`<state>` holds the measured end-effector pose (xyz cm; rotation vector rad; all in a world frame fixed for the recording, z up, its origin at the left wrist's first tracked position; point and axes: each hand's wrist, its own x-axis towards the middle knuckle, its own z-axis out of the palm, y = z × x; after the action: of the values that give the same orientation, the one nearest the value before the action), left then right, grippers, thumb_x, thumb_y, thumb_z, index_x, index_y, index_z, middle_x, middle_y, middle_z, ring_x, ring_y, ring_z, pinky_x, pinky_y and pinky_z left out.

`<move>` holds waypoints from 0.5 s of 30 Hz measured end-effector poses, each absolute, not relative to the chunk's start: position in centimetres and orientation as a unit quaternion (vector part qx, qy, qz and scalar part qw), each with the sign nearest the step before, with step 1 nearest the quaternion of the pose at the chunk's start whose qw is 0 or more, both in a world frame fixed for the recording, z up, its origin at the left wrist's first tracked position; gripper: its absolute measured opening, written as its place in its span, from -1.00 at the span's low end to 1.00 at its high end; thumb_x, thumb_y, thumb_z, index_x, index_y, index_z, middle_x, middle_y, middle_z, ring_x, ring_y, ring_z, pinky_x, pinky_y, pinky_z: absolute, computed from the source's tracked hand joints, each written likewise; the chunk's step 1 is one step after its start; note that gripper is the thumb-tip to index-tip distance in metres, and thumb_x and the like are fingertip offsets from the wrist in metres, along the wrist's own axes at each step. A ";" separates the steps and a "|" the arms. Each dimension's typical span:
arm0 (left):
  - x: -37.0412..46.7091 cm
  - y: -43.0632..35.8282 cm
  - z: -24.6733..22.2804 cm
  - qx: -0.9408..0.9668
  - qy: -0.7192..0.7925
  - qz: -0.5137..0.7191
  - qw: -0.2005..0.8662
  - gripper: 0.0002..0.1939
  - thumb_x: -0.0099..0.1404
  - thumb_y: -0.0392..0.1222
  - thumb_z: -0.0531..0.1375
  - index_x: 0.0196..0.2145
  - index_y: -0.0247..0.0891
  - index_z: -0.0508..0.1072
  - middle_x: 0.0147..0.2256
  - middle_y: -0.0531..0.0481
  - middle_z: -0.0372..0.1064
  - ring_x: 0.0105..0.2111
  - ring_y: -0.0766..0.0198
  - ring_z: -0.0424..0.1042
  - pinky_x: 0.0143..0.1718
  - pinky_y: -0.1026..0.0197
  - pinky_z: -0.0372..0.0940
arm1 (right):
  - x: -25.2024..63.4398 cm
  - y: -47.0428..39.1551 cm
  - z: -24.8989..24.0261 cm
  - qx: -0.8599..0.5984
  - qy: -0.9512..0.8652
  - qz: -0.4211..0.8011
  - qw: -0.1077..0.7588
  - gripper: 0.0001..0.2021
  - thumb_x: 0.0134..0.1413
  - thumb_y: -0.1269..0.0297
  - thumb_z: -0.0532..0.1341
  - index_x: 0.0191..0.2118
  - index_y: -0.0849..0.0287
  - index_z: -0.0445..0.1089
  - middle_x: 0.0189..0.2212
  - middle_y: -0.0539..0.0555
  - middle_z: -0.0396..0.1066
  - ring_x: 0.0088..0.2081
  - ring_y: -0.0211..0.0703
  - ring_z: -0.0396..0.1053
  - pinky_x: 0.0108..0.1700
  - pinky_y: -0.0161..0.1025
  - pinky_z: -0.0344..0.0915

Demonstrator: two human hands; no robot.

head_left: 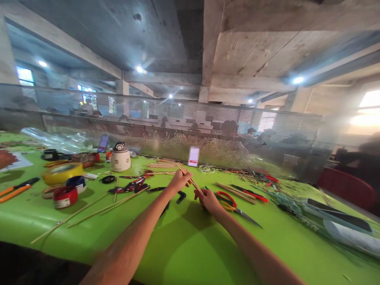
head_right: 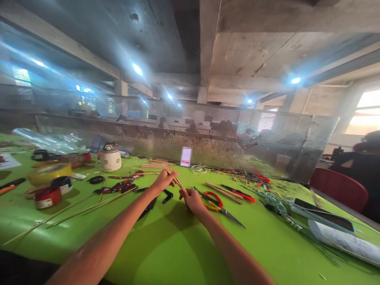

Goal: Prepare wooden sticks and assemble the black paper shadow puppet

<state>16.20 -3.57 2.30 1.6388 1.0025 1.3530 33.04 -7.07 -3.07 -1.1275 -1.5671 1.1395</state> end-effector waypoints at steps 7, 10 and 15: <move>15.9 -2.9 1.6 0.672 0.419 0.468 0.391 -0.73 0.25 -0.08 0.17 -0.52 -0.28 0.31 -0.65 0.08 0.26 -0.67 0.37 0.29 -0.67 0.37 0.18 | 33.4 -7.3 -2.8 -0.431 -0.629 0.470 0.445 -0.51 -0.18 -0.21 0.35 -0.48 0.19 0.35 -0.75 -0.19 0.01 -0.68 -0.37 -0.02 -0.61 -0.33 0.07; 15.5 -2.9 1.4 0.690 0.427 0.448 0.376 -0.60 0.24 0.02 0.18 -0.63 -0.27 0.28 -0.73 0.11 0.16 -0.75 0.41 0.15 -0.70 0.35 0.05 | 33.4 -7.6 -2.6 -0.412 -0.625 0.488 0.449 -0.48 -0.11 -0.26 0.28 -0.45 0.20 0.37 -0.73 -0.20 -0.01 -0.67 -0.37 -0.03 -0.61 -0.33 0.09; 15.5 -3.4 1.7 0.711 0.416 0.447 0.349 -0.50 0.21 0.15 0.18 -0.68 -0.25 0.24 -0.76 0.14 0.10 -0.72 0.42 0.10 -0.64 0.32 0.02 | 33.7 -7.4 -2.6 -0.404 -0.619 0.490 0.462 -0.46 -0.12 -0.25 0.29 -0.39 0.23 0.43 -0.69 -0.17 0.06 -0.66 -0.38 0.02 -0.58 -0.33 0.13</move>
<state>15.47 -3.44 1.70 1.8427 1.0780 1.1598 33.70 -7.38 -2.60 -0.9938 -1.5225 1.2059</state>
